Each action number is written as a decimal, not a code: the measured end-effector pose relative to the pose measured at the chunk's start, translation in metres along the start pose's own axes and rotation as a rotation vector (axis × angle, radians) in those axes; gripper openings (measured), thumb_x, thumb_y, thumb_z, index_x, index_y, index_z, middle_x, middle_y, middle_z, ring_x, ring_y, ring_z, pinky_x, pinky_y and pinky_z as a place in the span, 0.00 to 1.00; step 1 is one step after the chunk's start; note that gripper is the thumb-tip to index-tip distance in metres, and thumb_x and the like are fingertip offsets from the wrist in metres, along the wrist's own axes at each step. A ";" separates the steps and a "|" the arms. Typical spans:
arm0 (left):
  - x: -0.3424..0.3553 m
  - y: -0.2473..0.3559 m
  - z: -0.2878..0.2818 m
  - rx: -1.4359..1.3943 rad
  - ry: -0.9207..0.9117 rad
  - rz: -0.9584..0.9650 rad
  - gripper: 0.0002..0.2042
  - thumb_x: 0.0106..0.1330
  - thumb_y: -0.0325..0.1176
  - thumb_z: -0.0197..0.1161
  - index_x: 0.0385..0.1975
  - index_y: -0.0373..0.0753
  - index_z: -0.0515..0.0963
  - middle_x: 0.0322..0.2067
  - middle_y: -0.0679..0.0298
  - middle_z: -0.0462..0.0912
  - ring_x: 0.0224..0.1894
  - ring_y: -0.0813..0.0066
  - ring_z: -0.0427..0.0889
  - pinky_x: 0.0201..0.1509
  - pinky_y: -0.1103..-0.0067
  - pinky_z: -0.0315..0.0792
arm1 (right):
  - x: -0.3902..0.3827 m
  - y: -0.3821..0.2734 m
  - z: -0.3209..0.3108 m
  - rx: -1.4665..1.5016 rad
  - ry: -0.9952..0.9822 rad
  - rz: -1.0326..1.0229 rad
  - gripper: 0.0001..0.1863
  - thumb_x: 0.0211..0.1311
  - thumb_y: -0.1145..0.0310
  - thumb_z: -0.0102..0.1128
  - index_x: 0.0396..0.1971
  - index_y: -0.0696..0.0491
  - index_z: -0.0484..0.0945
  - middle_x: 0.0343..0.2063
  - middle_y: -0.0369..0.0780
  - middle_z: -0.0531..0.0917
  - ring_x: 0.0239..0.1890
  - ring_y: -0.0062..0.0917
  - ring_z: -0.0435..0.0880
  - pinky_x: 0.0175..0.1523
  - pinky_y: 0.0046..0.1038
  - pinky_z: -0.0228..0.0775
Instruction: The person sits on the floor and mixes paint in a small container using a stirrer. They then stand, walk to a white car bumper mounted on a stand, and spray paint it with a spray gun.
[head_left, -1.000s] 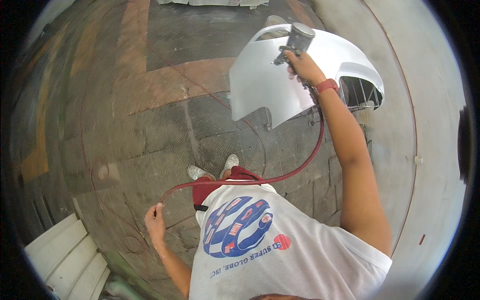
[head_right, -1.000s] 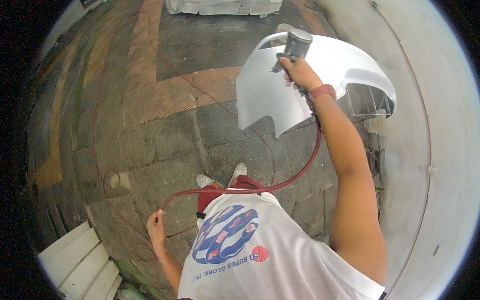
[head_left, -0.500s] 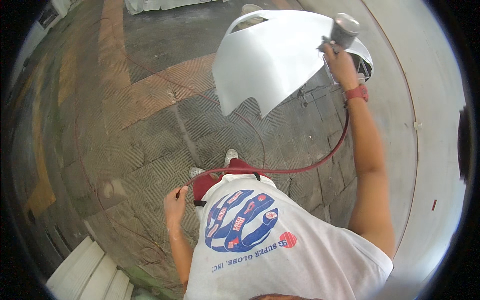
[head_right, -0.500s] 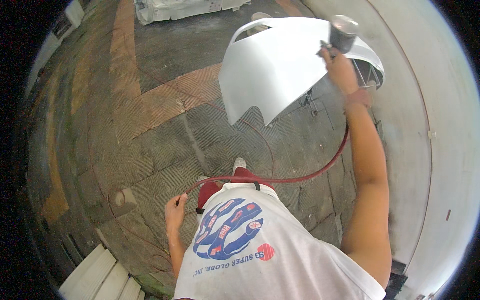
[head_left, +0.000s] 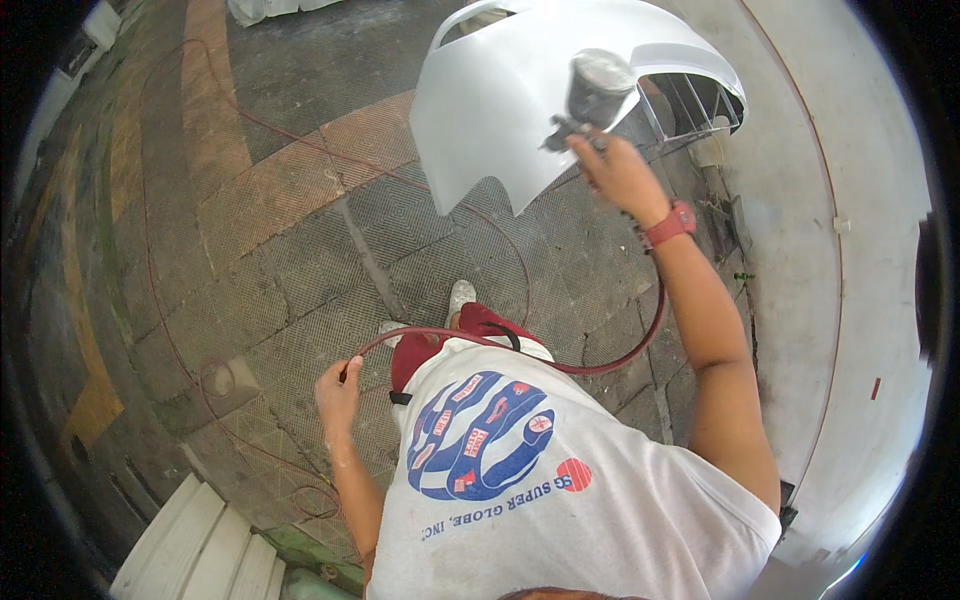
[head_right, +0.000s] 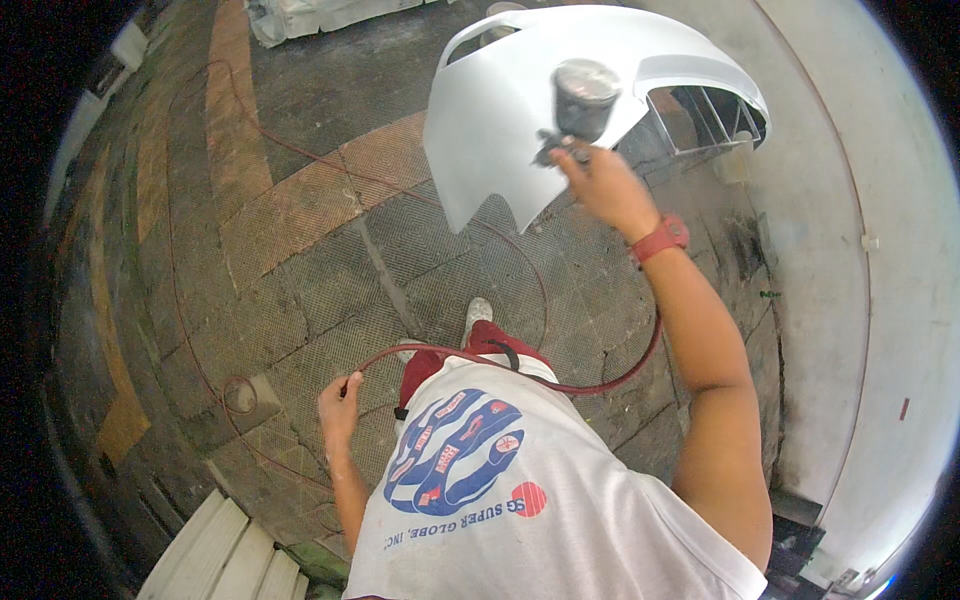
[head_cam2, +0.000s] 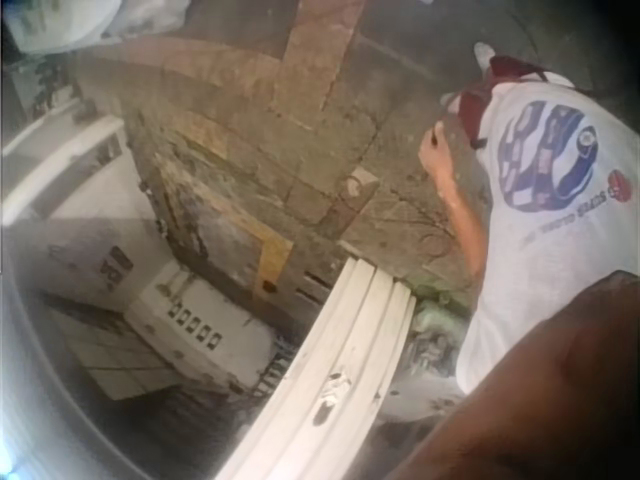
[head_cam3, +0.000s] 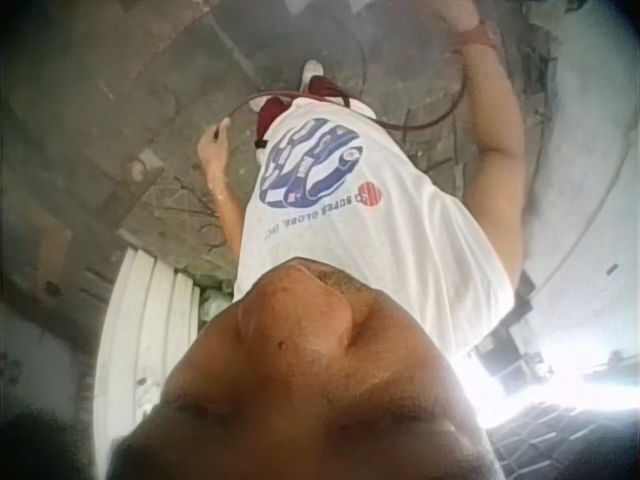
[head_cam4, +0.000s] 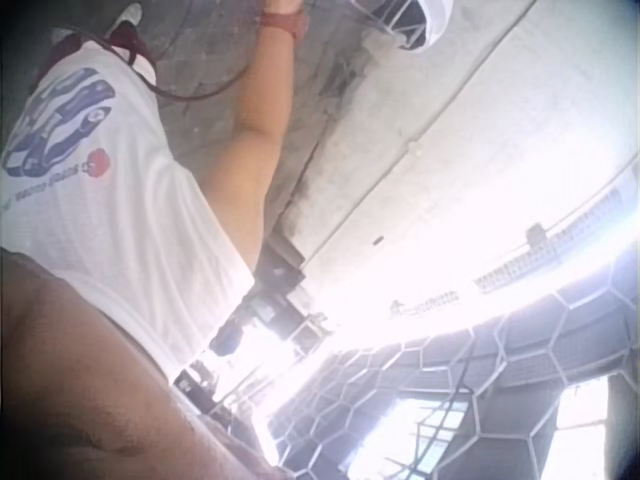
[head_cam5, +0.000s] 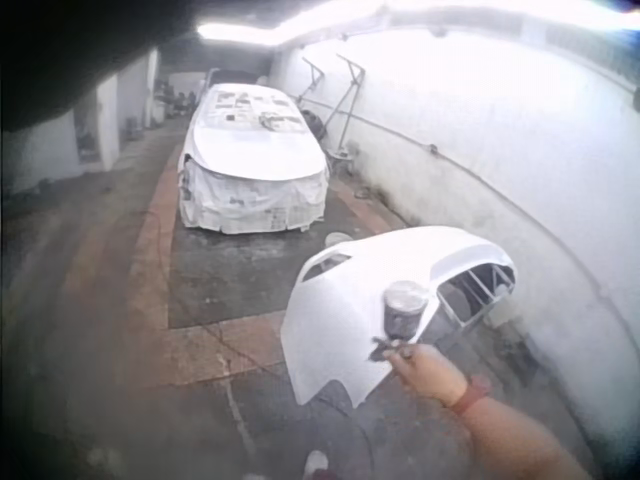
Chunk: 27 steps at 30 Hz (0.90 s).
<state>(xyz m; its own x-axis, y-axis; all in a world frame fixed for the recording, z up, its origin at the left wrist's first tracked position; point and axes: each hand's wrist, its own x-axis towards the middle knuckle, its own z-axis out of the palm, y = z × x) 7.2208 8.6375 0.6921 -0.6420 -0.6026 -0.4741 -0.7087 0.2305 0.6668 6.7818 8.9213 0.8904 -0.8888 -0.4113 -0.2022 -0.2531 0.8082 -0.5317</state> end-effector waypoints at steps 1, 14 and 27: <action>0.000 0.000 0.004 -0.017 0.007 0.013 0.23 0.76 0.50 0.68 0.40 0.29 0.86 0.21 0.61 0.74 0.24 0.68 0.69 0.31 0.68 0.64 | -0.001 -0.001 -0.017 -0.022 0.087 0.005 0.32 0.80 0.47 0.59 0.64 0.63 0.80 0.18 0.43 0.84 0.21 0.31 0.87 0.33 0.35 0.78; 0.007 0.077 0.081 0.117 -0.196 0.166 0.22 0.71 0.52 0.69 0.42 0.35 0.89 0.32 0.46 0.88 0.35 0.46 0.87 0.41 0.60 0.77 | -0.079 0.110 -0.020 -0.364 0.429 -0.493 0.21 0.72 0.57 0.69 0.58 0.53 0.85 0.33 0.51 0.90 0.34 0.49 0.90 0.40 0.43 0.83; 0.022 0.134 0.117 0.239 -0.239 0.222 0.21 0.71 0.51 0.70 0.41 0.33 0.89 0.29 0.48 0.88 0.30 0.52 0.86 0.39 0.64 0.77 | -0.100 0.190 0.026 -0.091 0.153 -0.239 0.21 0.73 0.52 0.68 0.52 0.55 0.87 0.38 0.52 0.89 0.32 0.51 0.88 0.40 0.45 0.81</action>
<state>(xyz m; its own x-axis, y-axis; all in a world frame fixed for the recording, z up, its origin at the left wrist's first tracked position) 7.0778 8.7449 0.7037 -0.8168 -0.3304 -0.4729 -0.5756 0.5233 0.6284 6.8318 9.1055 0.7883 -0.8455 -0.5318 0.0493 -0.4890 0.7337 -0.4719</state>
